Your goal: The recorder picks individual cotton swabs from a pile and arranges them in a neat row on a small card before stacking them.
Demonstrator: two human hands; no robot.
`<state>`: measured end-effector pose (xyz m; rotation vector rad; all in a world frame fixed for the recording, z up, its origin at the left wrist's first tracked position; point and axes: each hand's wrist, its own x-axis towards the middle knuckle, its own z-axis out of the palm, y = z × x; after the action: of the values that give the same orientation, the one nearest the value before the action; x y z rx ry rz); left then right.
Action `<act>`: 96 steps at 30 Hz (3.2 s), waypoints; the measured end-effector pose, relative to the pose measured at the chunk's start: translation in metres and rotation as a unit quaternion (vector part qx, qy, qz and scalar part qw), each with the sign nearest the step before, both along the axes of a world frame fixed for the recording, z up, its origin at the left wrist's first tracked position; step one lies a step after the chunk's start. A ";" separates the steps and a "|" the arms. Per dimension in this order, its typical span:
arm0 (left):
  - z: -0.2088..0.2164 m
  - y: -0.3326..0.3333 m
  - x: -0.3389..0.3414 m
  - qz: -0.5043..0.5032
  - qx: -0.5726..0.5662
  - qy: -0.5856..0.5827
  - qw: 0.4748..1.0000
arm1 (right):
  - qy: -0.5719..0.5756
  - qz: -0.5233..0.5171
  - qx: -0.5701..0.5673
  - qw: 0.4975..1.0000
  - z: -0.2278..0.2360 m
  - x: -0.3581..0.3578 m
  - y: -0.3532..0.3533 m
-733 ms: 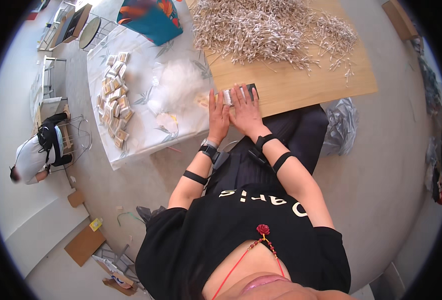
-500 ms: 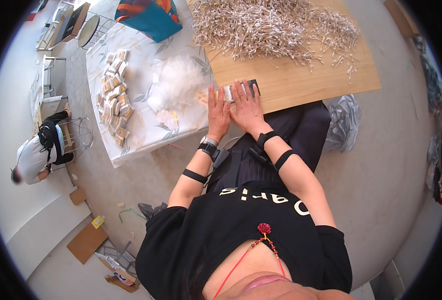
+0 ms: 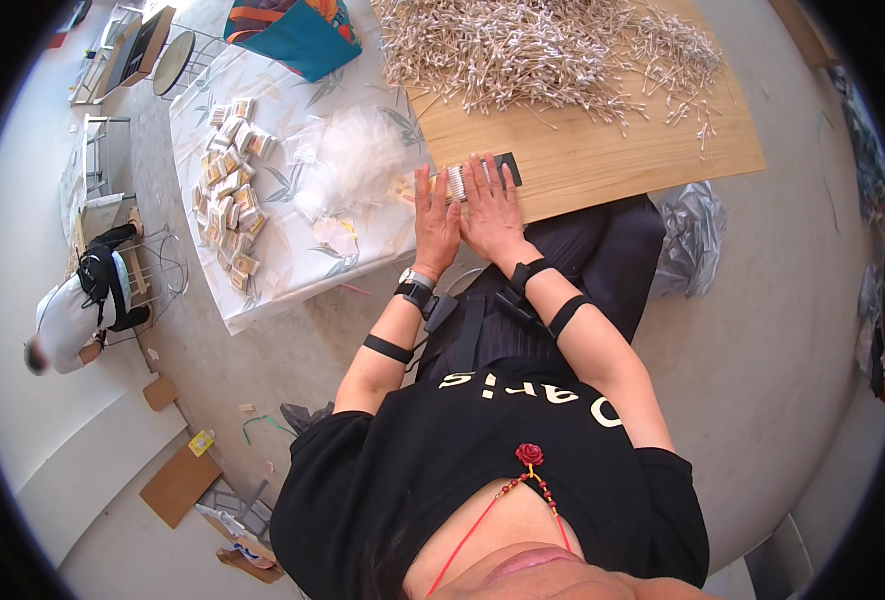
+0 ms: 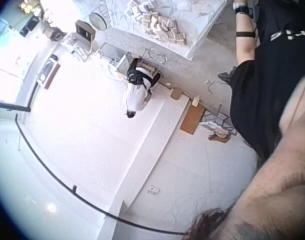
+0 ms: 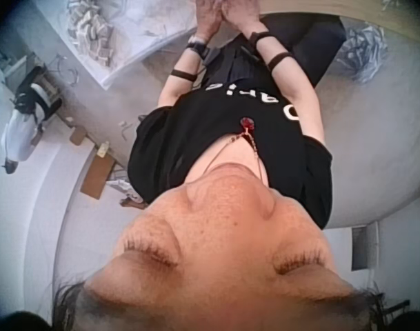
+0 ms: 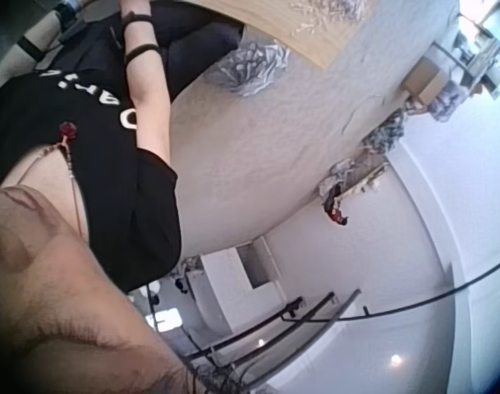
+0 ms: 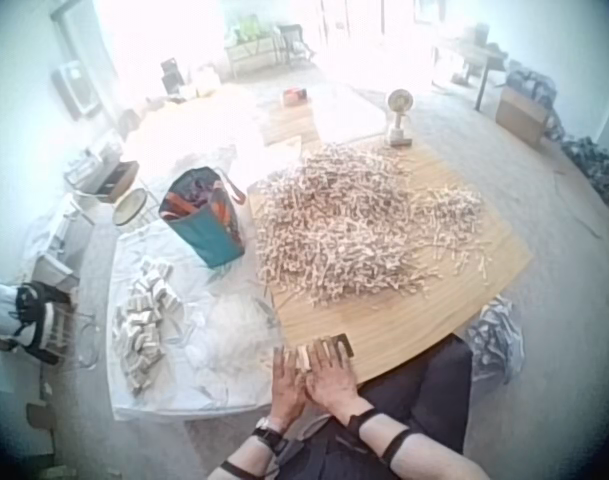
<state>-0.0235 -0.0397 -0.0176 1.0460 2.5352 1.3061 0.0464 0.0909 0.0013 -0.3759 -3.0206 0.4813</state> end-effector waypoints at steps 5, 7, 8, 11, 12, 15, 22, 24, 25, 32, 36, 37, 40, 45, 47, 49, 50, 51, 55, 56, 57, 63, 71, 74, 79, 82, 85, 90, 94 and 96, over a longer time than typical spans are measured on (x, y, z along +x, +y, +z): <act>0.001 -0.001 0.000 -0.005 -0.002 0.005 1.000 | -0.047 -0.011 0.027 0.999 0.002 -0.006 -0.010; 0.003 0.000 0.000 -0.008 -0.002 0.001 1.000 | -0.052 -0.009 0.029 0.998 0.001 -0.007 -0.013; 0.003 0.000 0.000 -0.010 -0.001 -0.003 1.000 | -0.057 -0.007 0.032 0.998 0.001 -0.007 -0.014; 0.005 -0.001 -0.001 -0.022 -0.002 -0.016 1.000 | -0.028 0.011 0.038 0.999 -0.003 -0.007 -0.017; 0.004 -0.003 -0.002 -0.022 -0.003 -0.016 1.000 | -0.028 0.011 0.036 0.999 -0.001 -0.007 -0.017; 0.003 -0.004 -0.004 -0.027 -0.006 -0.002 1.000 | -0.028 0.013 0.015 0.999 0.000 -0.007 -0.017; 0.014 -0.004 -0.004 -0.031 0.022 -0.036 0.999 | 0.011 -0.022 -0.021 0.999 -0.003 -0.001 0.001; 0.019 -0.001 -0.004 -0.022 0.038 -0.051 0.998 | 0.036 -0.036 -0.046 0.998 -0.006 0.002 0.011; 0.019 -0.002 -0.004 0.013 0.052 -0.043 0.998 | 0.030 -0.036 -0.022 0.999 -0.006 0.003 0.015; 0.008 -0.003 -0.003 0.091 0.083 -0.089 0.988 | -0.003 -0.016 0.010 1.000 -0.002 0.006 0.023; 0.008 0.002 -0.003 0.059 0.078 -0.078 0.992 | -0.016 -0.012 0.018 1.000 -0.001 0.005 0.023; 0.008 0.002 -0.002 0.050 0.073 -0.072 0.993 | -0.016 -0.009 0.022 1.000 0.000 0.005 0.023; 0.006 0.003 -0.002 0.040 0.059 -0.062 0.996 | -0.026 -0.004 0.036 0.999 0.001 0.004 0.023; 0.001 0.000 -0.003 0.030 0.030 -0.032 0.999 | -0.047 -0.001 0.050 0.998 0.004 0.001 0.021; 0.001 0.000 -0.004 0.023 0.030 -0.026 0.999 | -0.056 -0.007 0.056 0.997 0.005 -0.001 0.018; 0.001 0.002 -0.003 0.024 0.030 -0.022 0.999 | -0.055 -0.011 0.056 0.997 0.003 -0.001 0.016; 0.001 0.003 -0.003 0.026 0.031 -0.016 0.999 | -0.054 -0.015 0.056 0.997 0.002 -0.001 0.015; 0.001 0.002 -0.003 0.026 0.030 -0.016 0.999 | -0.054 -0.015 0.055 0.997 0.003 -0.002 0.013; -0.001 0.002 -0.004 0.023 0.031 -0.014 0.999 | -0.071 -0.004 0.064 0.995 0.006 -0.005 0.005; -0.001 0.003 -0.004 0.022 0.034 -0.012 0.999 | -0.075 -0.004 0.065 0.995 0.007 -0.005 0.004; -0.002 0.002 -0.004 0.022 0.033 -0.011 0.999 | -0.074 -0.004 0.064 0.995 0.009 -0.006 0.003; -0.002 0.004 -0.003 0.024 0.043 -0.026 0.998 | -0.087 0.019 0.101 0.991 0.011 -0.008 0.001; -0.003 0.001 -0.005 0.021 0.046 -0.020 0.999 | -0.060 0.021 0.048 0.997 0.007 -0.007 0.012; -0.003 0.004 -0.004 0.018 0.046 -0.021 0.999 | -0.035 0.030 0.040 0.998 0.000 -0.008 0.015; -0.003 0.001 -0.004 0.022 0.038 -0.014 0.999 | -0.051 0.034 0.051 0.997 0.005 -0.010 0.010; -0.004 0.002 -0.004 0.018 0.039 -0.018 0.999 | -0.050 0.036 0.050 0.997 0.004 -0.010 0.009; -0.005 0.004 -0.004 0.019 0.035 -0.015 0.999 | -0.051 0.042 0.056 0.996 0.004 -0.009 0.009; -0.003 0.005 -0.003 0.020 0.053 -0.043 0.997 | -0.042 0.058 0.065 0.995 0.004 -0.008 0.009; -0.002 0.001 -0.007 0.001 0.030 -0.046 0.998 | -0.035 0.050 0.057 0.996 0.000 -0.005 0.011; 0.001 -0.001 -0.008 -0.005 0.030 -0.067 0.997 | -0.035 0.047 0.062 0.996 -0.001 -0.006 0.011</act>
<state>-0.0311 -0.0408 -0.0166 0.9457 2.4059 1.4066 0.0408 0.1024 0.0004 -0.2480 -3.1279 0.2882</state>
